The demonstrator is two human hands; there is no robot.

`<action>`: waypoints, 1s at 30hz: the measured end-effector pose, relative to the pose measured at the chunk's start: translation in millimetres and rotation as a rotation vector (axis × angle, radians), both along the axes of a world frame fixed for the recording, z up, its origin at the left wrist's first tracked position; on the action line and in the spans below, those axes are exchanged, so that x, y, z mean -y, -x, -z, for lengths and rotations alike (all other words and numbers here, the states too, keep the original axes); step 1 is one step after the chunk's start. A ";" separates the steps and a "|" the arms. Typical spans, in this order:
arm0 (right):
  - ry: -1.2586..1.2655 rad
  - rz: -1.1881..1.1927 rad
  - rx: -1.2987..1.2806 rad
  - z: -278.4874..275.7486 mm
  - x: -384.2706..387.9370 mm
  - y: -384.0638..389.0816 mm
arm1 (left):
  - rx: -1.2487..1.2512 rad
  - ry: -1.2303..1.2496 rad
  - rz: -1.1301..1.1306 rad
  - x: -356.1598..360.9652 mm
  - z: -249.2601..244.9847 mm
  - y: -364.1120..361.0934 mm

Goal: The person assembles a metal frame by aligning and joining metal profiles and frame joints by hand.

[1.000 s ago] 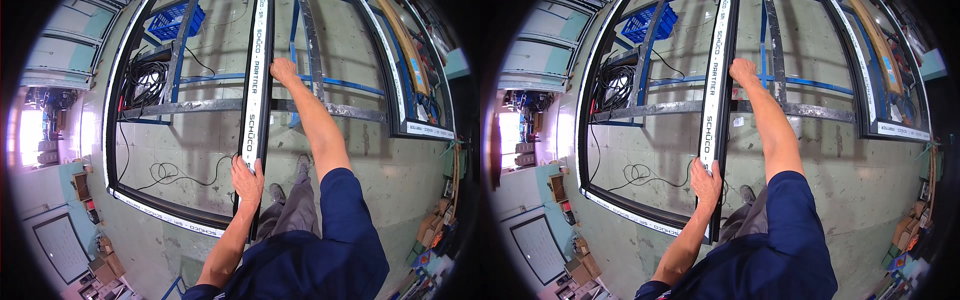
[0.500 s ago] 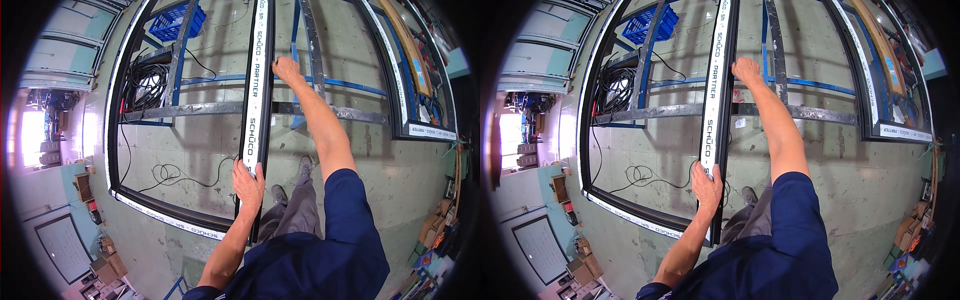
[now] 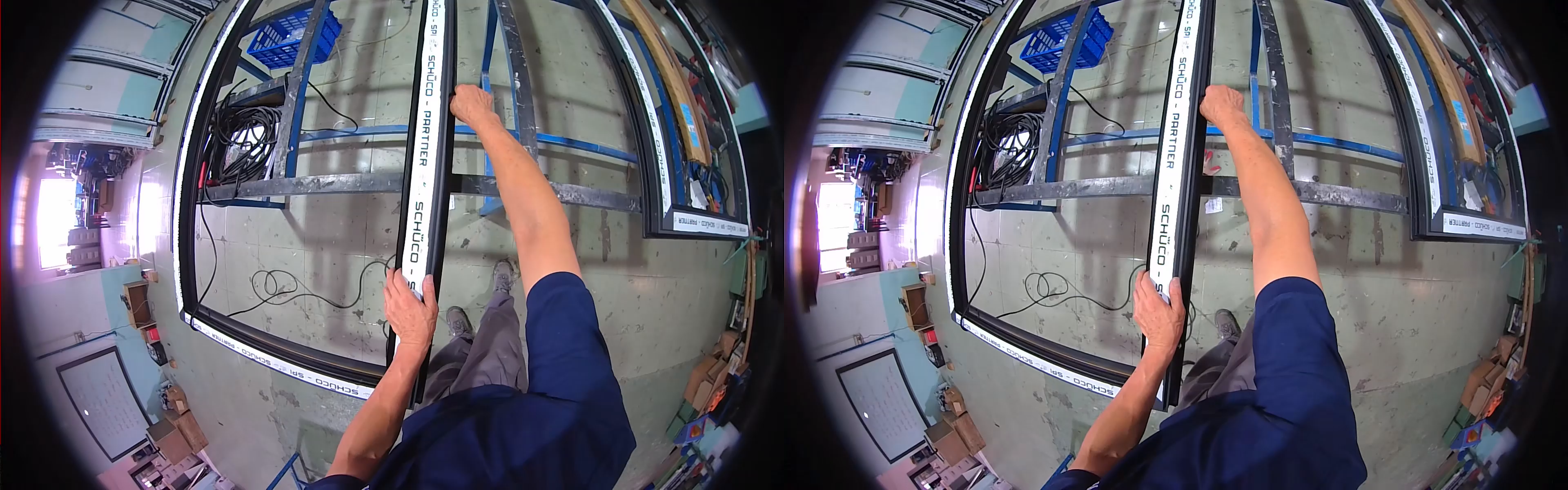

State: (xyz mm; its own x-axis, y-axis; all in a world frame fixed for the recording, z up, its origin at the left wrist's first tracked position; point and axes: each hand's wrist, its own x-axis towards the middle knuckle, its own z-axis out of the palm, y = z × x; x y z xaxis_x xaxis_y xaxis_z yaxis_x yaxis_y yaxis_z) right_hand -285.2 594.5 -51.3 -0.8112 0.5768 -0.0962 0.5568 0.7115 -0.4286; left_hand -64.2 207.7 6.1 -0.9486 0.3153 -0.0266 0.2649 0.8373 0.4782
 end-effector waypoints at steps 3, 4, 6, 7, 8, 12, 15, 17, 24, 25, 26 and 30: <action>-0.031 -0.016 0.019 -2.7 0.3 -1.2 | -0.006 -0.002 0.001 0.0 0.3 -0.3; -0.042 -0.016 0.028 -2.8 -0.4 -1.2 | -0.014 0.001 0.004 0.0 2.2 0.0; -0.019 0.005 -0.041 -0.9 -1.8 -2.1 | -0.049 -0.003 0.014 -2.3 5.0 2.0; -0.001 0.014 -0.068 4.1 1.3 -5.7 | -0.059 0.003 0.018 0.2 4.5 -0.3; 0.001 0.010 -0.067 10.5 5.0 -11.4 | -0.048 0.000 0.017 3.0 5.3 -2.5; 0.004 -0.012 -0.080 1.2 45.2 -52.2 | -0.036 -0.005 0.010 0.6 4.5 -1.1; 0.028 -0.021 -0.103 -1.8 76.0 -84.3 | -0.039 -0.003 0.008 1.0 4.7 -1.6; 0.096 -0.024 -0.095 -7.7 84.7 -97.6 | -0.041 0.000 0.009 1.1 5.4 -2.1; 0.162 -0.025 0.019 -5.8 77.7 -90.9 | -0.080 0.016 0.000 0.4 7.9 -4.7; 0.153 -0.015 0.006 -3.8 75.7 -88.1 | -0.080 0.018 0.002 0.8 7.6 -4.8; 0.144 -0.005 -0.006 -1.8 73.2 -85.2 | -0.080 0.019 0.004 1.0 7.5 -4.7; 0.107 -0.006 -0.029 -3.4 74.3 -80.3 | -0.028 0.025 0.001 0.9 6.6 -3.8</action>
